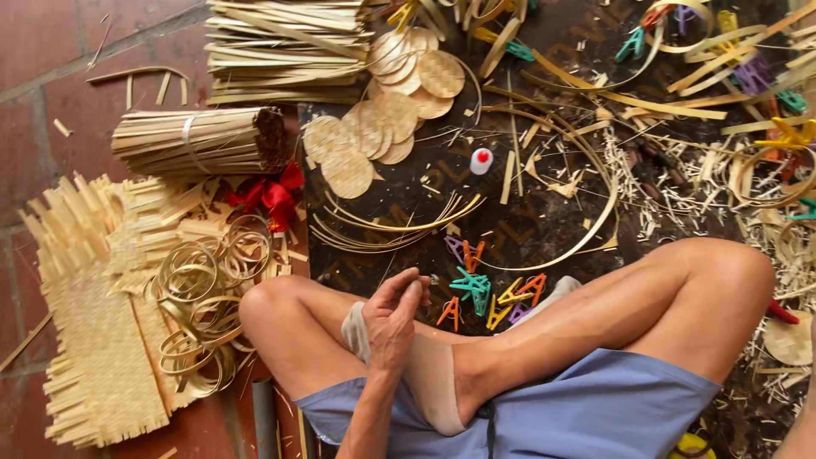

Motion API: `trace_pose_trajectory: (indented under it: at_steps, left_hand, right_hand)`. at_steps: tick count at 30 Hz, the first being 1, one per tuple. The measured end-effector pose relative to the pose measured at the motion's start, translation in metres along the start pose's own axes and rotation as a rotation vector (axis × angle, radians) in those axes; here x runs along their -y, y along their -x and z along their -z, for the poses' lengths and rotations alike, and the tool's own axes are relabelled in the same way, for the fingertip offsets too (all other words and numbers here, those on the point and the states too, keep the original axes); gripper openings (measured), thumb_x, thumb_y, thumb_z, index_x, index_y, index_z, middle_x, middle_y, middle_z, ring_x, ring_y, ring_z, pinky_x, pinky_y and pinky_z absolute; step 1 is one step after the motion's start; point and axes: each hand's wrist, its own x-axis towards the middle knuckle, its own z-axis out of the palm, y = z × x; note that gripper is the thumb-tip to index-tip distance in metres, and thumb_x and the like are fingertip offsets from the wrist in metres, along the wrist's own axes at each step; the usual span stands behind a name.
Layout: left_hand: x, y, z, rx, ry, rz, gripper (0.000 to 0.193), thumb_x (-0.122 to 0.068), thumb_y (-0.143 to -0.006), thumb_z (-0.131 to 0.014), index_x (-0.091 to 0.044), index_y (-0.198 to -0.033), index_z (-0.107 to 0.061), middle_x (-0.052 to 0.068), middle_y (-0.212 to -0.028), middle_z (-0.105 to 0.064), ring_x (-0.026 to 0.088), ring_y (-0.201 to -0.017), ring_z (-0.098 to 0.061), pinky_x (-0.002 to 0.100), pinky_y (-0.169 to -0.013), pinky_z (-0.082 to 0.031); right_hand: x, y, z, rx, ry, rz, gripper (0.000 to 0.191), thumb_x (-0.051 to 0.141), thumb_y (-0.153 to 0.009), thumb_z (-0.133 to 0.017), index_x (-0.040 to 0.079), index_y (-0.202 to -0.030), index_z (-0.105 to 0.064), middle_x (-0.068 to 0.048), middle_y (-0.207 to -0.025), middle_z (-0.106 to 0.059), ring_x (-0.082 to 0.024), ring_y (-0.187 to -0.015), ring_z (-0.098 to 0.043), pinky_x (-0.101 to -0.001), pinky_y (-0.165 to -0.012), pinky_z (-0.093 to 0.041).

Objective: The person sits on the floor and bends thin bamboo strips into circular rings using a gray tube as a form, joins the strip ends, applies glue from a squeeze bottle to secure the joint, and clips the finished rings with clothespins, adding them to a pile of completed rings.

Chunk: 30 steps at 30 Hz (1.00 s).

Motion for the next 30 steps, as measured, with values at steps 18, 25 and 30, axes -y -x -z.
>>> trace_pose_trajectory:
  at_steps: [18,25,30]
  left_hand:
    - [0.007,0.006,0.052,-0.012,0.685,-0.044,0.022,-0.001,-0.1,-0.061,0.003,-0.121,-0.067,0.018,-0.104,-0.074,0.022,-0.086,-0.07,0.038,-0.077,-0.059]
    - [0.014,0.0,0.035,0.08,0.398,0.064,0.025,-0.002,-0.102,-0.063,0.009,-0.125,-0.066,0.018,-0.107,-0.073,0.017,-0.085,-0.069,0.033,-0.077,-0.059]
    - [0.001,0.005,0.031,0.091,0.367,0.241,0.036,-0.015,-0.101,-0.06,0.005,-0.131,-0.062,0.018,-0.113,-0.073,0.021,-0.093,-0.073,0.037,-0.079,-0.062]
  right_hand:
    - [0.322,0.033,-0.11,0.419,0.201,0.695,0.01,0.02,-0.081,-0.075,0.011,-0.084,-0.073,-0.004,-0.081,-0.066,-0.026,-0.082,-0.065,-0.0418,-0.07,-0.051]
    - [0.331,0.049,-0.06,0.239,-0.448,0.65,0.018,0.014,-0.09,-0.072,0.005,-0.105,-0.073,-0.006,-0.092,-0.07,-0.021,-0.077,-0.064,-0.032,-0.071,-0.048]
    - [0.324,0.083,-0.038,0.302,-1.129,0.263,0.013,0.008,-0.095,-0.069,0.001,-0.106,-0.071,-0.015,-0.097,-0.072,-0.018,-0.074,-0.061,-0.0297,-0.064,-0.047]
